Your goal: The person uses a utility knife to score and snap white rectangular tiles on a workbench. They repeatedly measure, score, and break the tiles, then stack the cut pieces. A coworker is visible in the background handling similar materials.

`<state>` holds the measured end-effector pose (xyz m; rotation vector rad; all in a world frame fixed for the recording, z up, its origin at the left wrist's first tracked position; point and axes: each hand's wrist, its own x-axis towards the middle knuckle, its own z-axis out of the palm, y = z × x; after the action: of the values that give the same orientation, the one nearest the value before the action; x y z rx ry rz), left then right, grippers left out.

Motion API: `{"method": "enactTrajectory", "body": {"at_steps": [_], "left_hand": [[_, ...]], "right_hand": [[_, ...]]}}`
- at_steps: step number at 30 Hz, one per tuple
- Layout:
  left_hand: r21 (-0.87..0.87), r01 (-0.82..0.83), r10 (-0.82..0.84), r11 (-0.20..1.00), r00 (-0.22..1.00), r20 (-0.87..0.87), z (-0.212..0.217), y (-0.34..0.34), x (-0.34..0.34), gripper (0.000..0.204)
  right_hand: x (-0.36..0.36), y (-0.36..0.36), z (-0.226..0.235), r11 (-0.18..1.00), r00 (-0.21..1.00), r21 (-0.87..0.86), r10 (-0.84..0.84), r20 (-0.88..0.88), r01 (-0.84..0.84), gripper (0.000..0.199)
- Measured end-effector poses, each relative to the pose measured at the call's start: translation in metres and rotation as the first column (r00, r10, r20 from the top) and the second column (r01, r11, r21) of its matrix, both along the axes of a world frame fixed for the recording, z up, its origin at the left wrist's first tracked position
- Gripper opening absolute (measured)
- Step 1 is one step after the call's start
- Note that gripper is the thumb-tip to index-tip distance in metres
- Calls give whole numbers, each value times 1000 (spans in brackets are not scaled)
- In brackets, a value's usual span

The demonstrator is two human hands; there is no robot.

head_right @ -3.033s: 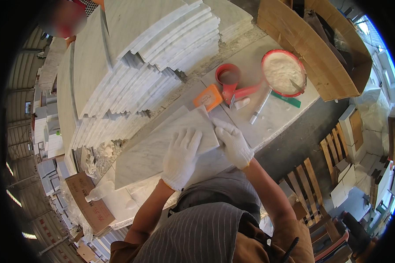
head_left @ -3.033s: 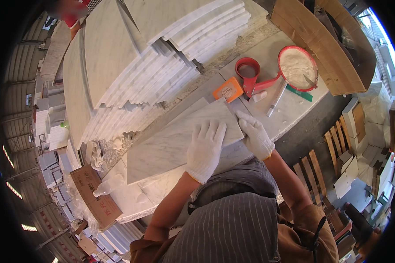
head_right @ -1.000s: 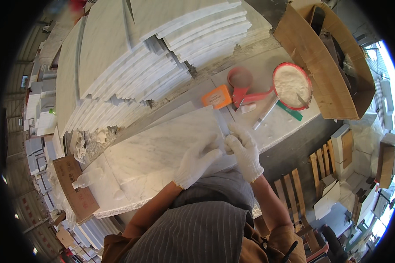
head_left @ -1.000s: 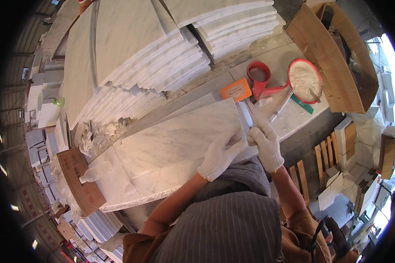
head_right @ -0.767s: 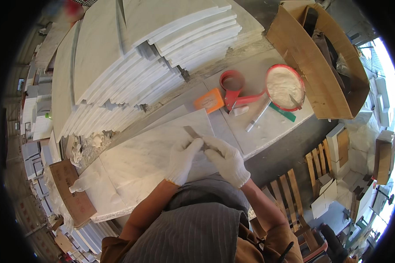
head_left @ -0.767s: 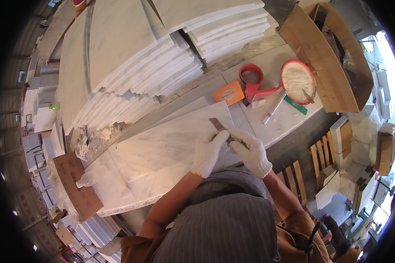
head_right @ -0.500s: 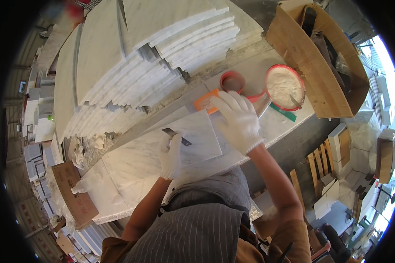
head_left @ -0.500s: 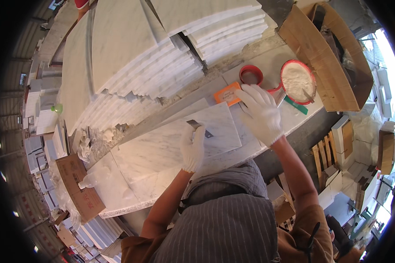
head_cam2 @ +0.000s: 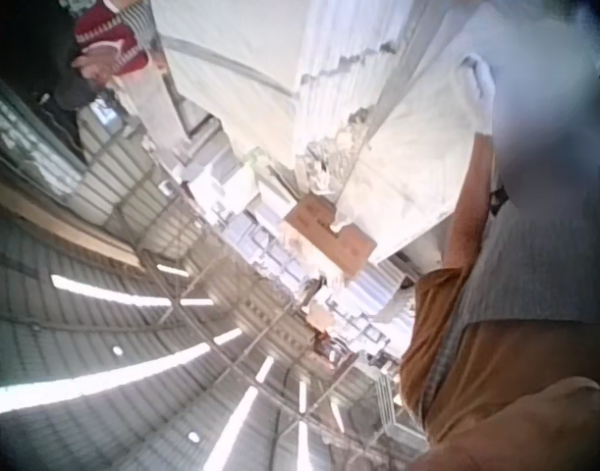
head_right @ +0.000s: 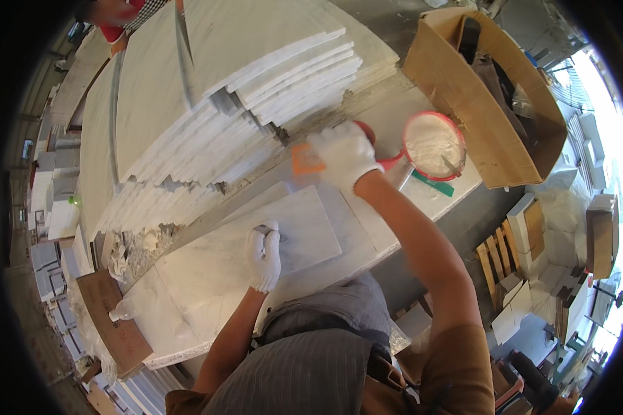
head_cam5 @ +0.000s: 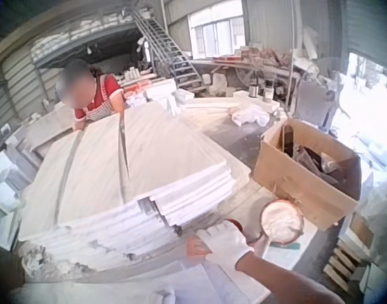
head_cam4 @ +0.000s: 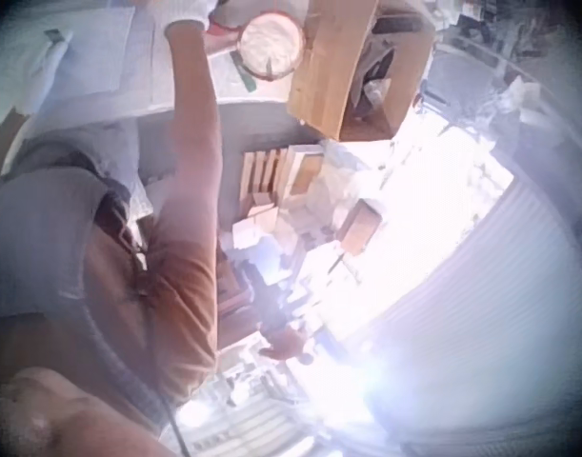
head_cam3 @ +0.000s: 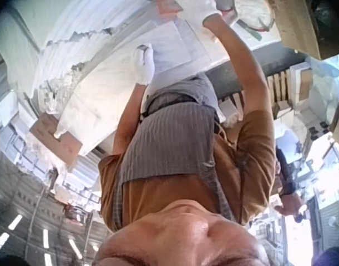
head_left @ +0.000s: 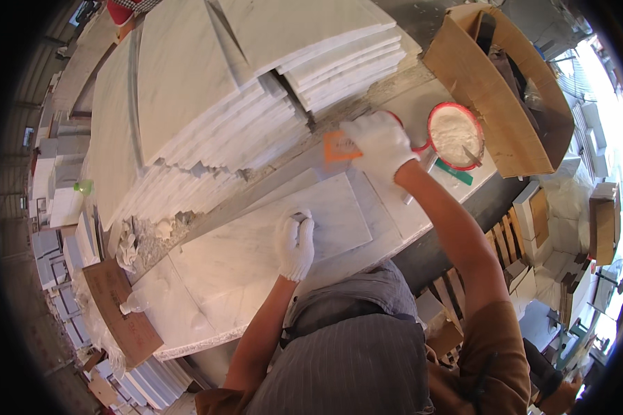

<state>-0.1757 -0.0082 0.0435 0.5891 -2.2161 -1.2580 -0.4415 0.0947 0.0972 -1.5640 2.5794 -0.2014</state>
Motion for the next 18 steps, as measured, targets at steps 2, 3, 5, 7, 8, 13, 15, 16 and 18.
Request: {"method": "enactTrajectory", "body": {"at_steps": [2, 3, 5, 7, 8, 13, 15, 16, 18], "left_hand": [[-30, 23, -23, 999, 1000, -13, -2, -3, -2, 3], [37, 1, -2, 999, 1000, 27, 2, 0, -1, 3], [-24, -22, 23, 999, 998, 51, -3, -1, 2, 4], [-63, -32, 35, 998, 998, 51, -5, -1, 4, 4], [-69, -24, 27, 997, 999, 39, -5, 0, 3, 4], [-38, -4, 5, 999, 1000, 30, -1, -2, 0, 5], [-79, -22, 23, 997, 1000, 15, 2, 0, -1, 5], [-83, -23, 25, 996, 999, 29, 2, 0, -1, 5], [-87, -19, 24, 996, 998, 55, 0, 0, 0, 5]], "right_hand": [[3, 7, 9, 974, 990, -211, -108, -93, 87, 53], [5, 10, 18, 956, 990, -269, -134, -53, 115, 57], [15, 18, 41, 909, 983, -376, -183, 22, 178, 65], [39, 35, 38, 825, 933, -461, -207, 293, 328, 68], [53, 48, 35, 776, 884, -479, -208, 419, 410, 69], [146, 119, -3, 749, 490, -85, -338, 803, 657, 67], [180, 134, -30, 745, 509, -82, -366, 779, 661, 69], [191, 133, -47, 749, 624, -171, -378, 683, 641, 67], [170, 109, -47, 768, 640, -136, -405, 653, 626, 66]]}}
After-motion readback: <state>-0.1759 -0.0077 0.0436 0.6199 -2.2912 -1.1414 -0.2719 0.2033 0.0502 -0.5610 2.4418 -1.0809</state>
